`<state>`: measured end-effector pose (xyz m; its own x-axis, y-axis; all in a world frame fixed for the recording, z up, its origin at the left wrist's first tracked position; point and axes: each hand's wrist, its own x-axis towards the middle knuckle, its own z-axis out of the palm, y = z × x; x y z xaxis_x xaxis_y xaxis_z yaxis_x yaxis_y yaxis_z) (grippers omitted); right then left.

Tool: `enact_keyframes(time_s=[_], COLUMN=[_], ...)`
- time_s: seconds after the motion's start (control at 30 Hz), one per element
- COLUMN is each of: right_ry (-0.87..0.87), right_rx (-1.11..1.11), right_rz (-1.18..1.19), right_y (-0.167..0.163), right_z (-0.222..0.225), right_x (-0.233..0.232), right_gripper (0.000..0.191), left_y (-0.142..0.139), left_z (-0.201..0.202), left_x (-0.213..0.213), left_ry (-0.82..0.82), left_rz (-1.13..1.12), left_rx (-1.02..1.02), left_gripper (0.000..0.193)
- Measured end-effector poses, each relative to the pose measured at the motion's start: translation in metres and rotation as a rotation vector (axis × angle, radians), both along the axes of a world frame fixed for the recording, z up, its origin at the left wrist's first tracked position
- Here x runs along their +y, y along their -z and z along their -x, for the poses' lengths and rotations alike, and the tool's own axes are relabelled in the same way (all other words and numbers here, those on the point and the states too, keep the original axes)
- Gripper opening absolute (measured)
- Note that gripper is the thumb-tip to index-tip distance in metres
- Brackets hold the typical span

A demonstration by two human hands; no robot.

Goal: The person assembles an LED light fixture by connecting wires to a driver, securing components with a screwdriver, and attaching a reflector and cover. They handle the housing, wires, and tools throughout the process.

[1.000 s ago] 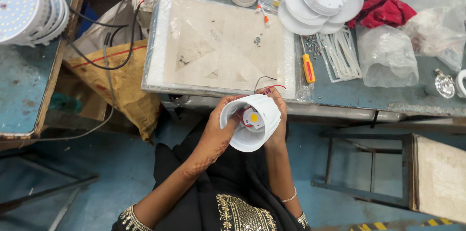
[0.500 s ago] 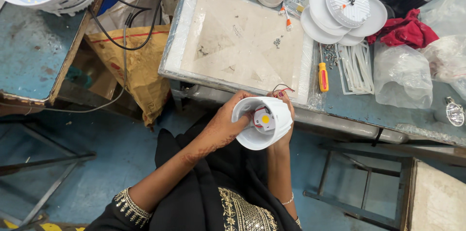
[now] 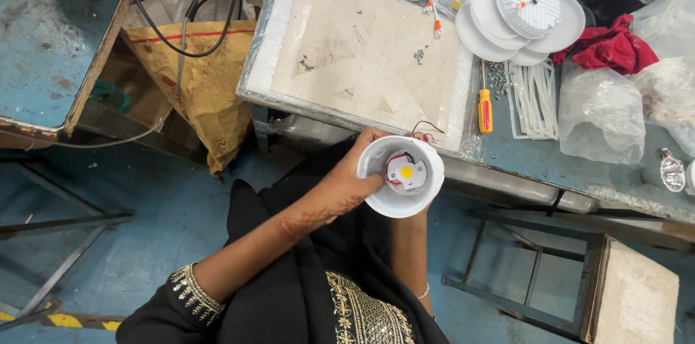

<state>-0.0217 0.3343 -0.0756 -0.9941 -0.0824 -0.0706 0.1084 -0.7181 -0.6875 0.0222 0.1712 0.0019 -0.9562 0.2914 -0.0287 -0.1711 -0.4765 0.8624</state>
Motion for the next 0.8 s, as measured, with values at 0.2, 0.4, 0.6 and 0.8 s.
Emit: enact_keyframes(time_s=[0.2,0.4,0.6,0.8], right_ry=[-0.027,-0.01,0.055,0.066], right_rx=[-0.058,-0.121,-0.148,0.076], right_rz=[0.06,0.033,-0.062,-0.294], right_y=[0.012,-0.006,-0.042,-0.068], right_z=[0.001,0.0,-0.002,-0.015], right_x=[-0.001,0.001,-0.007,-0.016], right_gripper=[0.021,0.021,0.02,0.02], left_y=[0.003,0.006,0.007,0.014], left_z=[-0.007,-0.012,-0.003,0.0], left_x=[0.007,0.01,0.003,-0.009], left_ry=[-0.093,-0.124,-0.11,-0.091], left_rz=[0.174,0.037,-0.032,-0.07], left_rx=[0.007,0.015,-0.116,-0.151], left_gripper=[0.053,0.053,0.038,0.029])
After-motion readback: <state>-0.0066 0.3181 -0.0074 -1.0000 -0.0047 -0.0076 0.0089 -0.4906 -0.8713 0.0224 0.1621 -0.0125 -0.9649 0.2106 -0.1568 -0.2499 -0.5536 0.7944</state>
